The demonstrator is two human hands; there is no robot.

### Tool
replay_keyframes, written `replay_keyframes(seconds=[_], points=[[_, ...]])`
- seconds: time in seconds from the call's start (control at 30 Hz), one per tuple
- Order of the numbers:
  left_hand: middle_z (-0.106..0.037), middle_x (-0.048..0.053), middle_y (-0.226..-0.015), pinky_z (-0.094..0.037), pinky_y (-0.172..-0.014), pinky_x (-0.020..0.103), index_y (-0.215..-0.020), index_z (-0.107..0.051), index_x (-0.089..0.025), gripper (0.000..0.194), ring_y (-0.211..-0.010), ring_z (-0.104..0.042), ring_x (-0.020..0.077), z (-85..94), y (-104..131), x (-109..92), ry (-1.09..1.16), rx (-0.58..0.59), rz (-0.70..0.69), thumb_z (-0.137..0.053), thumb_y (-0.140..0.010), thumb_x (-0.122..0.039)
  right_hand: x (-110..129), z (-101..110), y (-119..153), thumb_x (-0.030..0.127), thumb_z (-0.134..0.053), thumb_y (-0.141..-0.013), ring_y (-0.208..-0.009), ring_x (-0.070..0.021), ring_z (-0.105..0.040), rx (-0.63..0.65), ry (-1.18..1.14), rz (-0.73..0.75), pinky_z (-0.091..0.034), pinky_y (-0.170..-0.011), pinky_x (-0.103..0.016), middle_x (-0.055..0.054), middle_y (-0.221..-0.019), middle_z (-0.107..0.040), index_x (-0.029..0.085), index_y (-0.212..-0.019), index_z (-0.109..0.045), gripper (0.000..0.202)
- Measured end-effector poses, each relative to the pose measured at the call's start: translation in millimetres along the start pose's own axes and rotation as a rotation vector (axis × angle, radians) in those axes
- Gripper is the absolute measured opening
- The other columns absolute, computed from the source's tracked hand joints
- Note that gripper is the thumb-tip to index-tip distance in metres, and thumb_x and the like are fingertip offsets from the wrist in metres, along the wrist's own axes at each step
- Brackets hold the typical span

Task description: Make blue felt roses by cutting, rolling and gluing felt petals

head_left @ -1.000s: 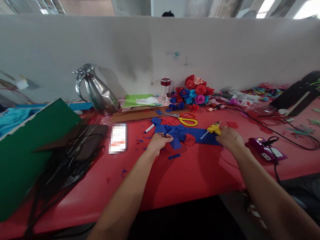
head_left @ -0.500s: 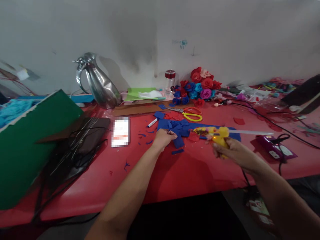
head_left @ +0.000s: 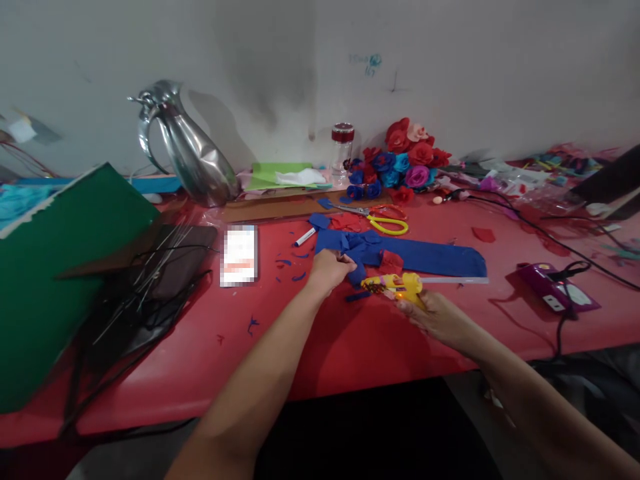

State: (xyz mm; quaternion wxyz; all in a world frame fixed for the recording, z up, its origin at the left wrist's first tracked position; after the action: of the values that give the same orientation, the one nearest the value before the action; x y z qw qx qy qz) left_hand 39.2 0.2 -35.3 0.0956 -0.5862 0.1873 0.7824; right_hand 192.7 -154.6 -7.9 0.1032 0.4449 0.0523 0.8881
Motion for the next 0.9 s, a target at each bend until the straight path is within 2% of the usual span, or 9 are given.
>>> replay_keyframes(seconds=[0.17,0.3,0.6,0.77,0.9], points=[[-0.063,0.000,-0.057,-0.047,-0.067,0.027,-0.054,-0.063,-0.016,0.016,-0.059,-0.056,0.0127,0.3,-2.1,1.6,0.005,0.027,0.013,-0.074,-0.056,-0.004,-0.9,-0.2,-0.8,0.062,-0.048,-0.079,-0.044,-0.0102,-0.035,0.001,0.023,-0.030,-0.028,-0.040,-0.023,0.005,-0.050,-0.037,0.024,-0.066,-0.041,0.041],[-0.060,-0.002,-0.057,-0.048,-0.066,0.026,-0.056,-0.062,-0.016,0.024,-0.058,-0.055,0.0118,0.7,-2.2,1.8,0.029,0.061,0.032,-0.075,-0.050,0.003,-6.6,1.2,-1.3,0.062,-0.048,-0.078,-0.045,-0.0111,-0.038,-0.013,0.004,-0.042,-0.031,-0.041,-0.023,0.005,-0.052,-0.040,0.023,-0.070,-0.046,0.040],[-0.062,-0.001,-0.058,-0.049,-0.066,0.026,-0.057,-0.065,-0.017,0.022,-0.060,-0.057,0.0132,0.8,-1.6,3.4,-0.002,0.058,0.022,-0.076,-0.051,0.001,-9.7,8.0,-2.3,0.062,-0.048,-0.079,-0.045,-0.0110,-0.037,-0.052,0.084,-0.031,-0.027,-0.040,-0.023,0.003,-0.050,-0.039,0.024,-0.059,-0.043,0.043],[-0.063,0.000,-0.057,-0.048,-0.065,0.026,-0.056,-0.065,-0.017,0.021,-0.059,-0.057,0.0136,1.1,-1.4,3.0,-0.002,0.061,0.003,-0.075,-0.051,0.000,-2.8,14.0,-1.8,0.057,-0.048,-0.080,-0.045,-0.0145,-0.044,-0.105,0.166,0.001,-0.032,-0.043,-0.026,0.002,-0.050,-0.044,0.024,-0.062,-0.049,0.037],[-0.063,0.000,-0.058,-0.048,-0.063,0.025,-0.057,-0.064,-0.017,0.021,-0.060,-0.058,0.0140,0.6,-1.4,3.3,0.000,0.068,-0.006,-0.074,-0.052,0.001,-3.5,16.7,-0.6,0.056,-0.046,-0.081,-0.050,-0.0217,-0.055,-0.115,0.211,-0.027,-0.041,-0.049,-0.031,-0.001,-0.049,-0.049,0.023,-0.071,-0.061,0.038]])
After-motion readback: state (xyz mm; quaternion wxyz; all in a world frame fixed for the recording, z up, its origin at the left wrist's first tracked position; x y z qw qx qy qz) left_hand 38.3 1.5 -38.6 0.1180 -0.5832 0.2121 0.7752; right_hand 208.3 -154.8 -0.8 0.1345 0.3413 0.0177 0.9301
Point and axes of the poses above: each hand's wrist, its own y-axis away from the middle knuckle, its own z-axis out of the back of the hand, x = y × z, the point moved 3 cm from there along -y, towards the middle knuckle
